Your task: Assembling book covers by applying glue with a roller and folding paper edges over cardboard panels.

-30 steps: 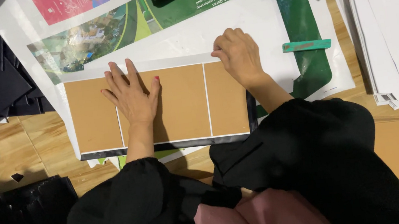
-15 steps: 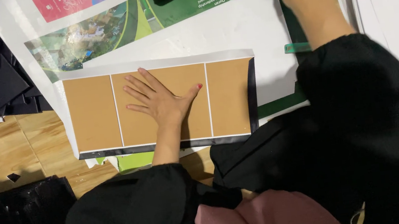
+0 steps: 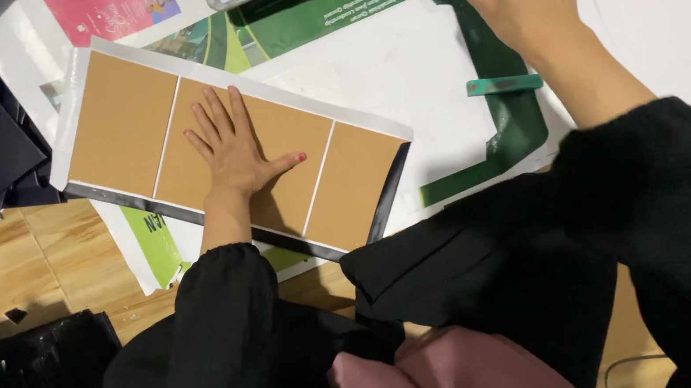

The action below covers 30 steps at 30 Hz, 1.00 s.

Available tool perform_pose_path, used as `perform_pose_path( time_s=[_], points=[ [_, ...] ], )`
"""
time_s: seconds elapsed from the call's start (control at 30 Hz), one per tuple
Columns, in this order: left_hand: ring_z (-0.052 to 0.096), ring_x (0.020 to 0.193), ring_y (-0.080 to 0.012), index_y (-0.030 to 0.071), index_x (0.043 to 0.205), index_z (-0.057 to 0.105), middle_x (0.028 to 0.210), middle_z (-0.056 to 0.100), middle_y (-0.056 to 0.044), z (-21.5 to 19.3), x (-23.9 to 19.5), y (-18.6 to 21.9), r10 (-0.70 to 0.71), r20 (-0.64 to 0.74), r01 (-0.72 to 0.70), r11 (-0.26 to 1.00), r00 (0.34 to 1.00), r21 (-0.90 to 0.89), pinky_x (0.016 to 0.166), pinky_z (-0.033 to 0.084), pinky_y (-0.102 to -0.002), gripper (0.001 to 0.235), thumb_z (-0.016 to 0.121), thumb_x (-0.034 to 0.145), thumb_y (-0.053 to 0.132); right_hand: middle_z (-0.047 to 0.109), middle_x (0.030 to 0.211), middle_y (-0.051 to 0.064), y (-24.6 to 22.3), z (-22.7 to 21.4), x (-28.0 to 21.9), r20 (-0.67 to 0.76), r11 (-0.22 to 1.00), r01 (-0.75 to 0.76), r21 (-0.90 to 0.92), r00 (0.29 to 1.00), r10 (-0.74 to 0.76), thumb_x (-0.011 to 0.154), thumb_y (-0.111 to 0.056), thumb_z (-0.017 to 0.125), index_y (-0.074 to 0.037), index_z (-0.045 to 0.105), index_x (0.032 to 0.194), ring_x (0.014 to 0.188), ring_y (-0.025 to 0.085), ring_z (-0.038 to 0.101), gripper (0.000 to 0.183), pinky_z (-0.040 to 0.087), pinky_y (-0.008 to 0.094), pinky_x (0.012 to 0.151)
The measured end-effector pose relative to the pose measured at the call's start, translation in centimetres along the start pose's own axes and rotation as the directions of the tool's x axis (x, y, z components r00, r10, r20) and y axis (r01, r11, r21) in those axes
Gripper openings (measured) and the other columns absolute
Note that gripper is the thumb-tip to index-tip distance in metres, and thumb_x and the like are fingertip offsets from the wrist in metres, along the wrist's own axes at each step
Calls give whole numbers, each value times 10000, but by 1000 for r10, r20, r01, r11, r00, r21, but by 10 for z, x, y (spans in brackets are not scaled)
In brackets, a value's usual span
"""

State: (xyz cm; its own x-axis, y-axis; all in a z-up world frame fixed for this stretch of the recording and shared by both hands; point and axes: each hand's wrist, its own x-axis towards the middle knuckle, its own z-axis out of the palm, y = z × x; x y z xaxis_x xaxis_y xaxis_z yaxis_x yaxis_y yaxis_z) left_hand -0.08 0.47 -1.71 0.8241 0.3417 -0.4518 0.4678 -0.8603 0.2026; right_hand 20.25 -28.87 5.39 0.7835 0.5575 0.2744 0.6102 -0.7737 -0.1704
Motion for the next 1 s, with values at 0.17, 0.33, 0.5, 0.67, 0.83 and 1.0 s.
perform_pose_path(
  time_s=[0.17, 0.33, 0.5, 0.67, 0.83, 1.0],
  points=[
    [-202, 1320, -398, 222, 1407, -164, 1436, -255, -120, 0, -12, 10, -73, 66, 70, 997, 995, 44, 1001, -31, -657, 1202, 614, 632, 709, 596, 863, 212, -3, -44, -38, 145, 995, 77, -63, 987, -67, 978, -174, 556, -137, 262, 1457, 675, 383, 561, 563, 436, 462, 518],
    [-275, 1289, -403, 309, 1414, -114, 1416, -307, -125, 2, -57, 62, -269, 227, 317, 924, 936, -212, 971, -54, -677, 890, 523, 822, 497, 589, 732, 105, -5, -63, -44, 274, 831, 199, -519, 960, -59, 940, -349, 493, -196, 310, 1466, 411, 275, 589, 578, 461, 345, 336],
    [-370, 1237, -386, 304, 1396, -189, 1372, -386, -104, 22, -60, 59, -227, 150, 256, 941, 962, -222, 917, -156, -688, 1103, 577, 695, 674, 610, 705, 137, -49, -80, -14, 370, 886, 164, -433, 929, 9, 952, -279, 493, -109, 287, 1423, 489, 251, 614, 541, 552, 339, 386],
    [-360, 1235, -397, 300, 1389, -208, 1367, -387, -110, 28, -52, 32, -147, 159, 165, 981, 976, -101, 907, -141, -707, 1119, 522, 665, 744, 636, 916, 255, 9, -107, -24, 385, 968, 36, -249, 920, 65, 916, -314, 547, -123, 554, 1233, 692, 487, 610, 370, 493, 530, 517],
    [-358, 1234, -401, 298, 1382, -234, 1340, -415, -104, 20, -51, 27, -145, 244, 157, 987, 959, -28, 931, -109, -704, 1111, 591, 717, 631, 488, 1083, 284, 69, -135, -59, 374, 897, 50, 439, 898, -233, 910, 13, 528, 149, 394, 1387, 893, 355, 499, 514, 405, 393, 853],
    [-333, 1249, -408, 239, 1380, -242, 1370, -379, -115, 24, -49, 25, -139, 221, 151, 988, 965, -37, 937, -96, -702, 1142, 593, 713, 643, 566, 881, 173, 94, -153, -83, 394, 901, 433, 23, 825, -406, 818, -210, 620, -143, 508, 1435, 723, 251, 552, 630, 502, 314, 731]
  ],
)
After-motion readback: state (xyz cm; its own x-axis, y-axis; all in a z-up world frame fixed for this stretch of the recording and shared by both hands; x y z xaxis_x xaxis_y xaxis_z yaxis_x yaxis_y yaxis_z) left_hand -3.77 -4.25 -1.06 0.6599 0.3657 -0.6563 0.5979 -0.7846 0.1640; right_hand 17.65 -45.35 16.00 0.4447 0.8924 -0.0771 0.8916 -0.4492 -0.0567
